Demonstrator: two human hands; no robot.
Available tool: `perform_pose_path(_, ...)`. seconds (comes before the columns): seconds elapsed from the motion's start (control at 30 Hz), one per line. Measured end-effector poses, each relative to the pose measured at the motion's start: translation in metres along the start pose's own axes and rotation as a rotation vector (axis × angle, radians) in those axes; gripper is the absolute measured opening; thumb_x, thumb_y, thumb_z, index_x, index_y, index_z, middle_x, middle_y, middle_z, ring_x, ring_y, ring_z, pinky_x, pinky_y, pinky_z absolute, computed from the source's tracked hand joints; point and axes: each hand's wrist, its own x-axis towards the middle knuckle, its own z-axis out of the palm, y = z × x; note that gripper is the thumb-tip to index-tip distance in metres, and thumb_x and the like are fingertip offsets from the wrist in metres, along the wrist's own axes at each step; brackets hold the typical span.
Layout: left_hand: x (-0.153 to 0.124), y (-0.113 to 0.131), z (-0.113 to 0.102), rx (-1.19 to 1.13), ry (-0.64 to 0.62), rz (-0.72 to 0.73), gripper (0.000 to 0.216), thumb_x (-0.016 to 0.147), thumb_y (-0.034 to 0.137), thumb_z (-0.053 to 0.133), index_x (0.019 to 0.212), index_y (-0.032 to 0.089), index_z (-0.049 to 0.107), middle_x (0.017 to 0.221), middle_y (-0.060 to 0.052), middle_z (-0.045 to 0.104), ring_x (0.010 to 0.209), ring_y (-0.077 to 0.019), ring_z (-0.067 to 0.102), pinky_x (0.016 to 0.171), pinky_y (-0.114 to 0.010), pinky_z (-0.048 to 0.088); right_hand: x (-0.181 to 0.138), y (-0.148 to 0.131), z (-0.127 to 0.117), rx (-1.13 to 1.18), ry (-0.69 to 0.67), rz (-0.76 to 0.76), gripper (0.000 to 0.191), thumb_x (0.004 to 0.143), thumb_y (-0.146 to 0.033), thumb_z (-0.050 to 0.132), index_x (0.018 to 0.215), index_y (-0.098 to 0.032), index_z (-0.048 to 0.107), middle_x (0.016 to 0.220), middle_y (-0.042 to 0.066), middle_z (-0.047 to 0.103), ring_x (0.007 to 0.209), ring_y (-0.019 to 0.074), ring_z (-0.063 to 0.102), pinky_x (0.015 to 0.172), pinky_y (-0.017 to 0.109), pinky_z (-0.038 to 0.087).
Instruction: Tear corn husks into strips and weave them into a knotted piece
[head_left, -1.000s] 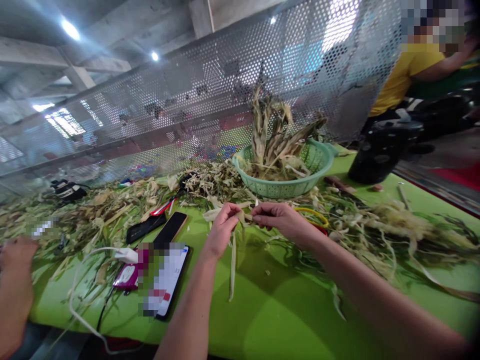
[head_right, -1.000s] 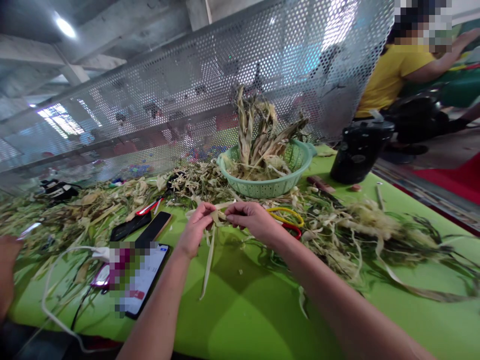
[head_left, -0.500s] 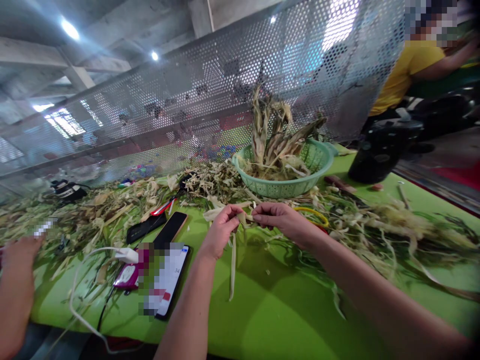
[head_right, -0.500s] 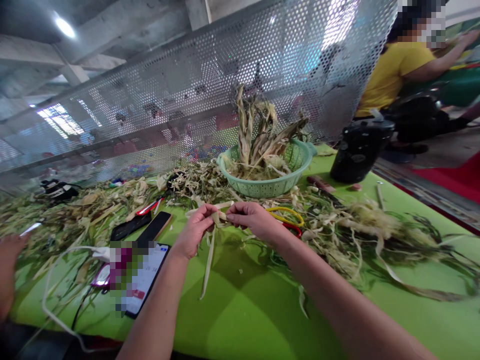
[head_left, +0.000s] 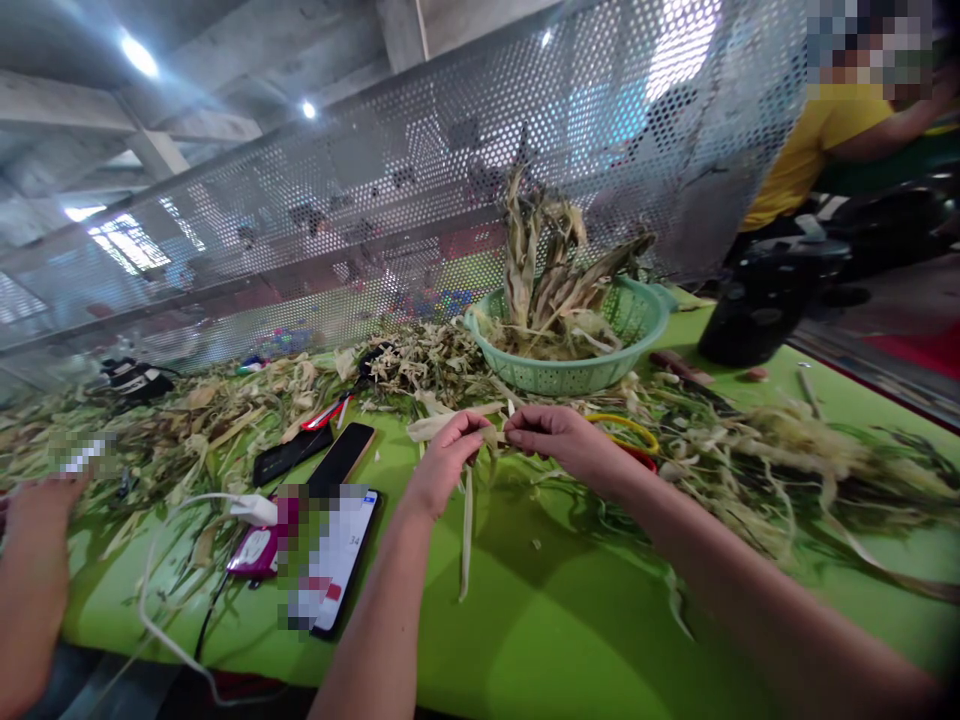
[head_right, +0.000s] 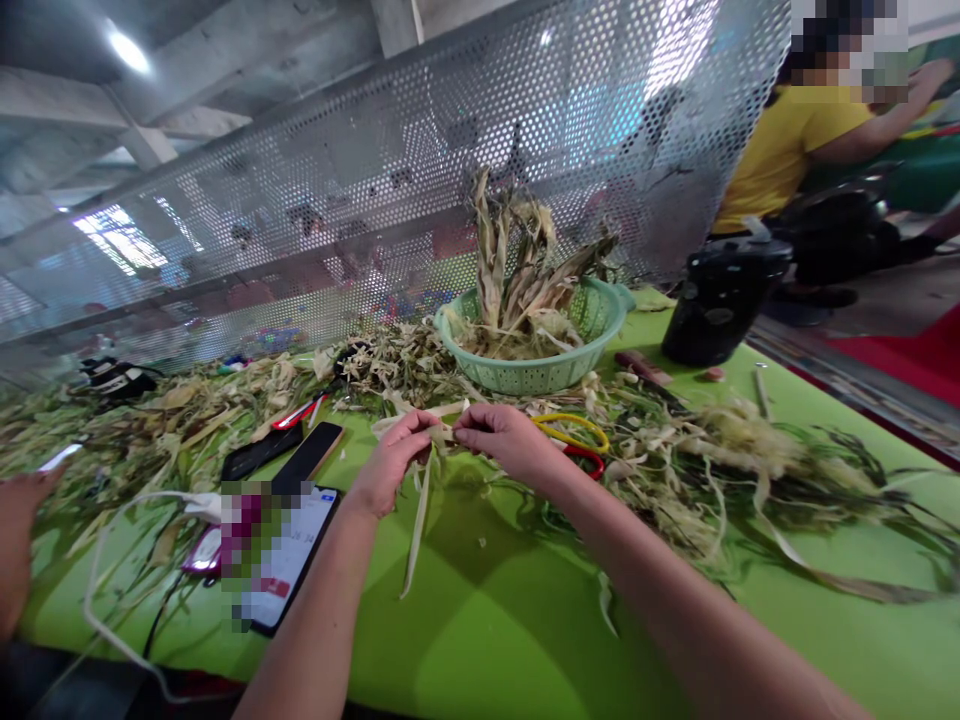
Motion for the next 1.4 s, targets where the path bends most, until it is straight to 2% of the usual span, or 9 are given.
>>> perform_pose_path(0.17,0.001,0.001,-0.002,0.056,0.021,-0.015,0.015,0.081,0.031,0.057,0.088,0.019,0.064,0.074,0.002,0.055,0.065,-0.0111,0.042,0.061,-0.024,0.031,-0.003,-0.005,0.003,-0.301,0.101,-0.152,0.018,0.082,-0.033,0.058,0.077,-0.018,0.068,0.068,0.000,0.062,0.064,0.0142,0.052,0.061,0.025,0.038)
perform_pose_path(0.3,0.001,0.003,-0.002,0.108,0.026,-0.005,0.013,0.079,0.029,0.058,0.084,0.018,0.063,0.074,0.002,0.053,0.066,-0.0111,0.042,0.061,-0.023,0.033,-0.006,-0.011,0.007,-0.432,0.125,-0.256,0.013,0.082,-0.023,0.056,0.078,-0.020,0.068,0.075,0.003,0.066,0.070,0.0166,0.058,0.066,0.026,0.040)
perform_pose_path(0.53,0.003,-0.002,0.001,0.070,0.016,-0.030,0.017,0.078,0.031,0.065,0.085,0.016,0.060,0.079,0.001,0.056,0.073,-0.0113,0.048,0.068,-0.024,0.038,-0.007,-0.012,0.010,-0.475,0.186,-0.248,0.012,0.085,-0.021,0.051,0.092,-0.020,0.061,0.083,0.004,0.068,0.071,0.0168,0.059,0.065,0.026,0.041)
perform_pose_path(0.73,0.004,-0.003,0.001,-0.005,-0.018,-0.033,0.023,0.074,0.034,0.070,0.084,0.015,0.060,0.078,0.000,0.058,0.075,-0.0123,0.053,0.074,-0.027,0.042,-0.009,-0.010,0.015,-0.539,0.162,-0.353,0.018,0.087,-0.014,0.045,0.098,-0.021,0.058,0.093,0.007,0.067,0.083,0.0196,0.061,0.073,0.029,0.043)
perform_pose_path(0.87,0.004,-0.005,0.002,-0.009,-0.037,-0.028,0.027,0.073,0.035,0.073,0.085,0.015,0.058,0.079,-0.001,0.060,0.076,-0.0123,0.054,0.075,-0.028,0.044,-0.012,-0.009,0.019,-0.625,0.158,-0.394,0.020,0.089,-0.012,0.045,0.101,-0.022,0.057,0.093,0.007,0.066,0.083,0.0202,0.060,0.073,0.029,0.043)
perform_pose_path(0.93,0.005,-0.007,0.003,-0.024,-0.003,-0.017,0.028,0.071,0.035,0.074,0.084,0.015,0.058,0.077,0.000,0.061,0.074,-0.0118,0.055,0.074,-0.027,0.044,-0.013,-0.012,0.017,-0.591,0.185,-0.406,0.019,0.088,-0.013,0.048,0.102,-0.021,0.058,0.094,0.007,0.064,0.080,0.0192,0.060,0.072,0.029,0.044)
perform_pose_path(1.1,0.007,-0.007,0.003,-0.095,0.127,-0.001,0.030,0.070,0.036,0.076,0.082,0.015,0.058,0.075,0.000,0.061,0.070,-0.0106,0.055,0.070,-0.026,0.045,-0.012,-0.017,0.005,-0.379,0.428,-0.364,0.014,0.086,-0.021,0.057,0.098,-0.020,0.062,0.095,0.007,0.059,0.072,0.0160,0.056,0.068,0.028,0.046)
perform_pose_path(1.23,0.007,-0.009,0.003,-0.151,0.091,0.014,0.028,0.071,0.033,0.076,0.084,0.014,0.059,0.079,0.000,0.061,0.074,-0.0108,0.057,0.074,-0.026,0.047,-0.008,-0.010,0.005,-0.326,0.388,-0.295,0.014,0.085,-0.024,0.059,0.094,-0.021,0.069,0.086,0.005,0.062,0.072,0.0172,0.059,0.066,0.028,0.046)
perform_pose_path(1.4,0.005,-0.011,0.007,-0.143,0.026,-0.001,0.026,0.071,0.028,0.075,0.086,0.014,0.060,0.080,0.000,0.061,0.076,-0.0117,0.057,0.077,-0.028,0.047,-0.007,-0.005,0.014,-0.400,0.372,-0.325,0.011,0.081,-0.018,0.063,0.086,-0.020,0.072,0.086,0.005,0.066,0.074,0.0177,0.062,0.069,0.028,0.047)
